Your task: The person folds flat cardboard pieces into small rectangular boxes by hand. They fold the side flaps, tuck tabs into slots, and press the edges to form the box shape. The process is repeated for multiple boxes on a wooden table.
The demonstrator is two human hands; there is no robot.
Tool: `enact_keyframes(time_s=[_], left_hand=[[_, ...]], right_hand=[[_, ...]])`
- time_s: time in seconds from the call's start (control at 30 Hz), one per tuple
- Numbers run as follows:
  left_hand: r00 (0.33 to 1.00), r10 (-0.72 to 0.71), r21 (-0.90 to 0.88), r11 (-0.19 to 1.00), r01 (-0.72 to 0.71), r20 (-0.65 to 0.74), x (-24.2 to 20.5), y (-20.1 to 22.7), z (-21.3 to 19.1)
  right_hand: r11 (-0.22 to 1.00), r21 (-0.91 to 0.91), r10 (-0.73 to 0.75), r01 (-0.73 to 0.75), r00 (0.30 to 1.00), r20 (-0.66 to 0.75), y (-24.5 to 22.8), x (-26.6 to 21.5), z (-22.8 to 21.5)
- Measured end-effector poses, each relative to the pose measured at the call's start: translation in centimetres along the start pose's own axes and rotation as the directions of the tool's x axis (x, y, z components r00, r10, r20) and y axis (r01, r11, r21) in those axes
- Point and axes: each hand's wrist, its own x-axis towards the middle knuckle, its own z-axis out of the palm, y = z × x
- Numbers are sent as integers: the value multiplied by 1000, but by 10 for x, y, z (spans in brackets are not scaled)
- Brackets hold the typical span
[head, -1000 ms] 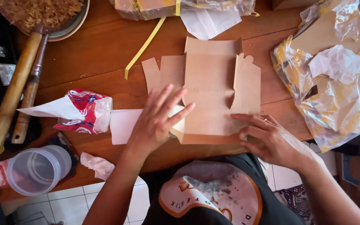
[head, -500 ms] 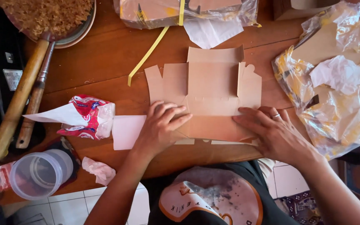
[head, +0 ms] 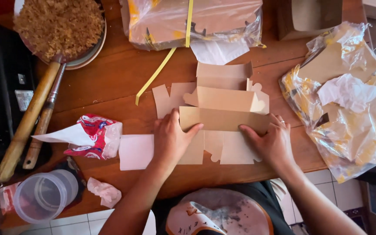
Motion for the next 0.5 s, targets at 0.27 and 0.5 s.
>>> enact_keyframes(time_s=[0.27, 0.5], left_hand=[[997, -81, 170, 982, 81, -7, 13, 34, -15], [997, -21, 158, 987, 32, -72, 16, 49, -18]], right_hand=[[948, -74, 317, -310, 943, 105, -52, 15, -18], [938, -254, 281, -235, 945, 165, -67, 17, -30]])
